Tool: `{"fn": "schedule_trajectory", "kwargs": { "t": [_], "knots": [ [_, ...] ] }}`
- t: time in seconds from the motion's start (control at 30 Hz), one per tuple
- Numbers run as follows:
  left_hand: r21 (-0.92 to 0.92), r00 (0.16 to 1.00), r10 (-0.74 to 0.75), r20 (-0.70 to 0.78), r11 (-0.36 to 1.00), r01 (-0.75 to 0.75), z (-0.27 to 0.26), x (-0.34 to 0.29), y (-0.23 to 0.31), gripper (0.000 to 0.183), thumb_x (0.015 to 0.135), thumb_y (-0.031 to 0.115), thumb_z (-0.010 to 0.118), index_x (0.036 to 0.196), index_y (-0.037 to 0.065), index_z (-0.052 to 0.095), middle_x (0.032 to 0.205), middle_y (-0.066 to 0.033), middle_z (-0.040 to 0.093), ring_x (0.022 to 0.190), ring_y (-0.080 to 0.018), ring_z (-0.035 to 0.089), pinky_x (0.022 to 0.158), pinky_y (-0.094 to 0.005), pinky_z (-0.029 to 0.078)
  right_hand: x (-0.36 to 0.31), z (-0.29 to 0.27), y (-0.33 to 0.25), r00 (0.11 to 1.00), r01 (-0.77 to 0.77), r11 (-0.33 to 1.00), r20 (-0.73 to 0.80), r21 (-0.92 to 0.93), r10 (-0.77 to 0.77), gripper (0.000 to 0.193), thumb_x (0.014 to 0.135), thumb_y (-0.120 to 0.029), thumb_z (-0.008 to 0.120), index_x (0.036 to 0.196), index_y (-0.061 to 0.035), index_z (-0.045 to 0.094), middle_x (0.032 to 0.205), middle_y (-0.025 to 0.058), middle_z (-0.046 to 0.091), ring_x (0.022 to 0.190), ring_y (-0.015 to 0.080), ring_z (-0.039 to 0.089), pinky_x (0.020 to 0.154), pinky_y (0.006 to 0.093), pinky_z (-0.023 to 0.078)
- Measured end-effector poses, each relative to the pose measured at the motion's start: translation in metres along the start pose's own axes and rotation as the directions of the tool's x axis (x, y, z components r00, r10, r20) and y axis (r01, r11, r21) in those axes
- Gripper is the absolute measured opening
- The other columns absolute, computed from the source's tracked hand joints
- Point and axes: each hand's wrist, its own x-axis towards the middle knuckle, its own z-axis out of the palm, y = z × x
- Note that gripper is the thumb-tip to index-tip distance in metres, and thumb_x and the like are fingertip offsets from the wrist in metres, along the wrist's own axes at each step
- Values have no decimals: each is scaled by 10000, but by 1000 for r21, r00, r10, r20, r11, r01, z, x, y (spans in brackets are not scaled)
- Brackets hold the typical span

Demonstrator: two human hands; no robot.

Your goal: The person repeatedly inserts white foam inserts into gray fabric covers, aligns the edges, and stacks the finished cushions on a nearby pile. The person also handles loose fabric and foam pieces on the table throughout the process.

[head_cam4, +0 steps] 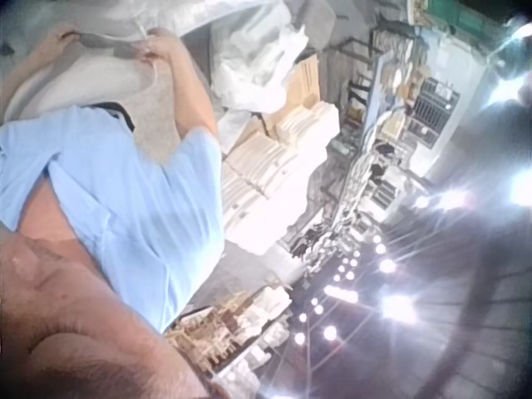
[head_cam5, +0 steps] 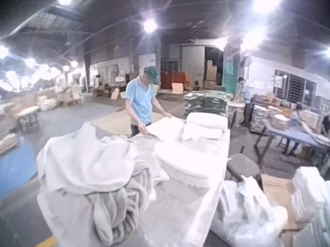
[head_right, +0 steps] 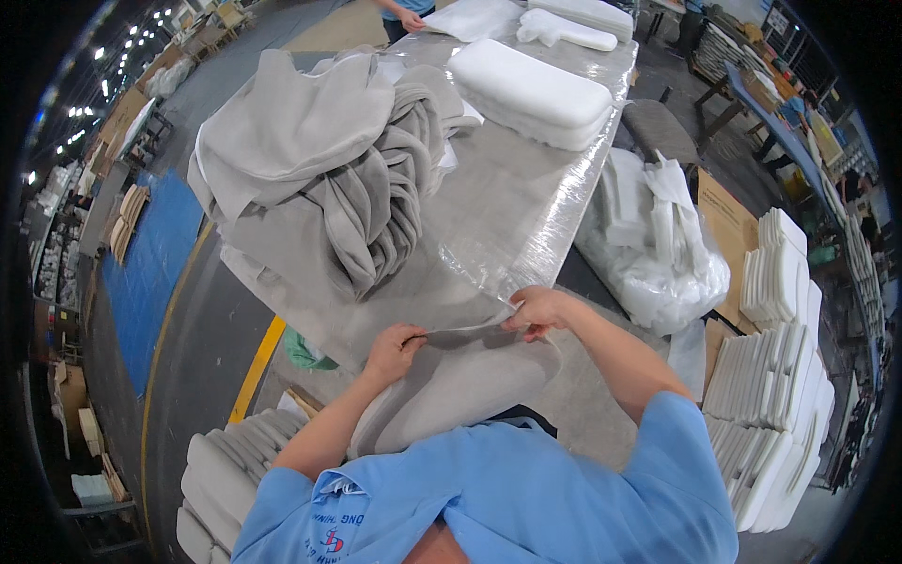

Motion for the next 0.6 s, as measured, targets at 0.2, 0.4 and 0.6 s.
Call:
{"fn": "schedule_trajectory", "kwargs": {
  "t": [0.2,0.4,0.6],
  "knots": [
    [266,798,-503,332,861,433,-44,-21,-32,428,1019,450,627,1056,44,757,943,-209,736,885,-404,699,791,-470,529,55,42,-30,991,-110,905,-29,412,133,384,1083,-298,624,1319,3,595,993,114,645,634,210,677,501,352,516],
    [293,884,-466,-30,842,454,5,-42,-54,439,1052,448,551,996,51,729,948,-251,722,893,-473,688,794,-549,520,73,72,-28,957,-9,920,-262,391,121,322,1104,-273,548,1181,21,654,838,126,665,549,234,682,420,365,489],
    [268,892,-374,-253,859,436,14,-37,-59,381,1076,396,518,1002,50,661,929,-242,713,893,-486,678,769,-572,519,89,83,-23,908,84,986,-418,147,-15,354,1102,-276,534,1017,36,678,655,101,631,443,214,631,381,363,457]
  ]
}}
